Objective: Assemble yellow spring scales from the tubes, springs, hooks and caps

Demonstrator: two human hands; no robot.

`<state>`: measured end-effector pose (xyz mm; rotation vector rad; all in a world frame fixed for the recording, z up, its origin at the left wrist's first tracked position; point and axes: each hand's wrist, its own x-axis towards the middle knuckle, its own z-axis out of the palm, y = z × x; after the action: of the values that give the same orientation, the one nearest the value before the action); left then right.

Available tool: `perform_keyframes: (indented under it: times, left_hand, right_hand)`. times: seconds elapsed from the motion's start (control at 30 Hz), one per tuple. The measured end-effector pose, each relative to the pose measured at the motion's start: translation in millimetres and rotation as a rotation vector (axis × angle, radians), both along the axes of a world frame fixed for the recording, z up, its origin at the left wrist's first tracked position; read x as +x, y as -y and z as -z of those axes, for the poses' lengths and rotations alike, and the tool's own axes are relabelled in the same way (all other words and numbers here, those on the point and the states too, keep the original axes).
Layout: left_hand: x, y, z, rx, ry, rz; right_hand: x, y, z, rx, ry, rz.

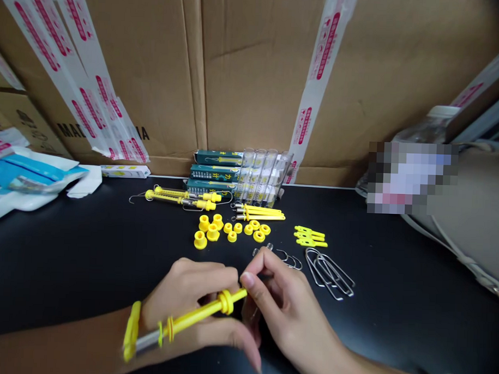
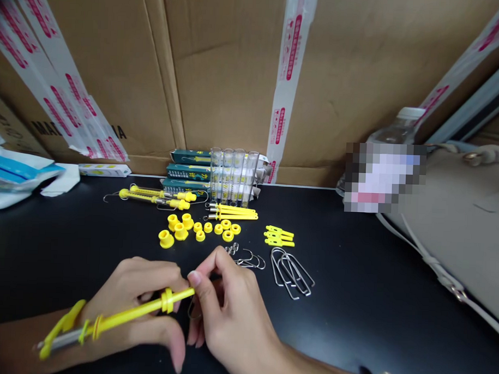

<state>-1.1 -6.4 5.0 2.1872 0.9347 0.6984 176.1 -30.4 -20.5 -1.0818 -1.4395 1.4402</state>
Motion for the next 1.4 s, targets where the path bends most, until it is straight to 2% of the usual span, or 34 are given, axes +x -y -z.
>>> perform_keyframes:
  times: [0.07,0.17,0.4,0.5,0.6,0.8,0.97,1.1,1.23,1.4]
  left_hand:
    - [0.0,1.5,-0.2,0.071,-0.063,0.056]
    - [1.0,3.8,1.9,0.167,-0.120,0.049]
    - [2.9,2.9,13.1,0.772,-0.190,-0.032]
    - [1.7,-0.4,10.8,0.904,-0.228,0.024]
    - [-0.4,-4.1,9.0,0.895,-0.229,0.077]
    - [-2.7,-5.8,13.6,0.907,-0.175,0.078]
    - [-2.4,-4.6,11.9,0.917,-0.185,0.146]
    - [-2.0,-3.8,12.0,0.995,-0.194,0.137]
    - [-3.6,-2.9,13.7,1.047,-0.248,0.181]
    - [-3.9,-3.6,12.5,1.087,-0.287,0.212]
  right_hand:
    - [0.8,0.0,0.4,-0.015,0.011,-0.010]
    - [1.9,-0.5,2.5,-0.017,0.010,0.000]
    - [4.2,-0.6,3.2,0.003,0.076,0.040]
    - [5.1,-2.0,3.1,0.009,0.087,0.036]
    - [5.1,-4.4,3.1,0.050,0.103,0.037]
    - [4.3,-5.3,1.0,0.138,0.192,0.057]
    - [4.7,-3.2,-0.2,0.123,0.216,0.060]
    - [4.5,-2.7,-1.7,0.115,0.206,0.037]
    - [3.9,-3.4,-3.1,0.120,0.206,0.025]
    - [2.3,-3.6,-2.9,0.109,0.208,0.058]
